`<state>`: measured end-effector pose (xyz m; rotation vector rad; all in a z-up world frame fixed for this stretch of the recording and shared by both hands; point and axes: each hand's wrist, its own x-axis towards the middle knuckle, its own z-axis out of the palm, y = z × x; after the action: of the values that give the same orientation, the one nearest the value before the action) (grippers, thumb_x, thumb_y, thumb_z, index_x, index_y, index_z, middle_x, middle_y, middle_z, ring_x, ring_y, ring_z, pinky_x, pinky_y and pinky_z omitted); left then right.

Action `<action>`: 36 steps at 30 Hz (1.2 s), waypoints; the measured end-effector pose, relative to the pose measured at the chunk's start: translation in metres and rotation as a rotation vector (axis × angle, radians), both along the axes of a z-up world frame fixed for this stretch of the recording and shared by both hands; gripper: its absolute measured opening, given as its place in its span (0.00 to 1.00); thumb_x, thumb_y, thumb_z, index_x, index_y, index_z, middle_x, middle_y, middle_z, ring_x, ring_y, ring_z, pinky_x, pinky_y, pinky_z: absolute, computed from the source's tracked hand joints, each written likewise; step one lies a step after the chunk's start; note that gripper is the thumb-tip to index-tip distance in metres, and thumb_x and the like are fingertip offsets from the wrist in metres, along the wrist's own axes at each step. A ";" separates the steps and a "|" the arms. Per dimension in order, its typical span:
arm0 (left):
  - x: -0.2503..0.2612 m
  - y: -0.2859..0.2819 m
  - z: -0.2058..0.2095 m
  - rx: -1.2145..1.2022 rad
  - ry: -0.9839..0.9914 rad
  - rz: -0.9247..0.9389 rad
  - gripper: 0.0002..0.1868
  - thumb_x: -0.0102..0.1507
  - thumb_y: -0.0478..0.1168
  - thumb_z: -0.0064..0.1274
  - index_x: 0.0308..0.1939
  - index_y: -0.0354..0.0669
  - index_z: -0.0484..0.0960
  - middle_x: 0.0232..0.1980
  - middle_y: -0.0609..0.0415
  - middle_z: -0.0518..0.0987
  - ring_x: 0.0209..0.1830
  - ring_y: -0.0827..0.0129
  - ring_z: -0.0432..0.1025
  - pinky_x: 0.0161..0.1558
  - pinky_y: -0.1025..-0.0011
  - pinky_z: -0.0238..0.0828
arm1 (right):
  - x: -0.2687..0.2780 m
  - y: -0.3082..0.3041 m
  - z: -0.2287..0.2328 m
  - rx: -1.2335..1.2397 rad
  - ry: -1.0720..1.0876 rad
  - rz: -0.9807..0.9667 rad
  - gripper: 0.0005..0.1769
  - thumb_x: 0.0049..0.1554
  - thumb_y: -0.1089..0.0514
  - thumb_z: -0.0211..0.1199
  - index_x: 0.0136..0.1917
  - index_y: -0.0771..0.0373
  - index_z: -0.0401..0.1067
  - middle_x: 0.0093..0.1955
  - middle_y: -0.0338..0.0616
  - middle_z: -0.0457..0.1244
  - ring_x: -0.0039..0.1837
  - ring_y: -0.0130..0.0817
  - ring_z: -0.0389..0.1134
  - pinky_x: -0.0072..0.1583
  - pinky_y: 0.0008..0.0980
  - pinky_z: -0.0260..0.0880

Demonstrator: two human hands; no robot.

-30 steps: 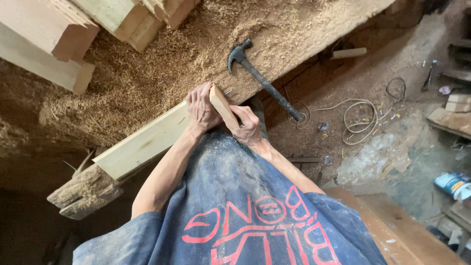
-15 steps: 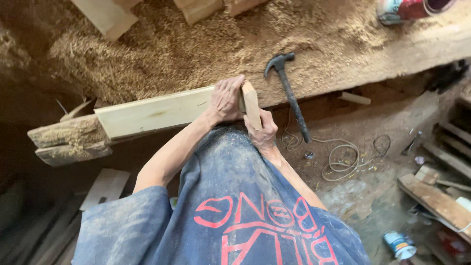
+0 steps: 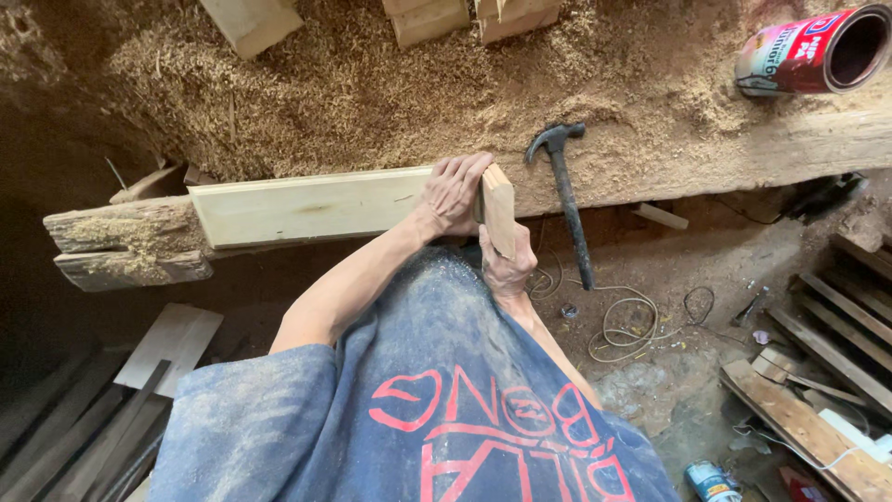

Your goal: The person applies a substance from cans to small wooden blocks and hammers them onto the end of a longer board.

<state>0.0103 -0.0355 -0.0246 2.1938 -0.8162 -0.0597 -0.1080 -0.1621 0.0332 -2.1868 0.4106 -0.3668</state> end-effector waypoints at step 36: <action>-0.029 -0.088 0.106 0.069 0.862 0.700 0.43 0.55 0.43 0.53 0.75 0.40 0.64 0.58 0.32 0.80 0.57 0.41 0.76 0.59 0.56 0.71 | 0.018 -0.057 0.008 0.050 0.180 0.359 0.20 0.55 0.62 0.69 0.60 0.67 0.71 0.57 0.52 0.68 0.60 0.52 0.70 0.60 0.43 0.73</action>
<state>-0.0186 -0.1230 0.0815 2.0910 0.4317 -0.6306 -0.0904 -0.2187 0.0408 -2.1973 0.1161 0.0361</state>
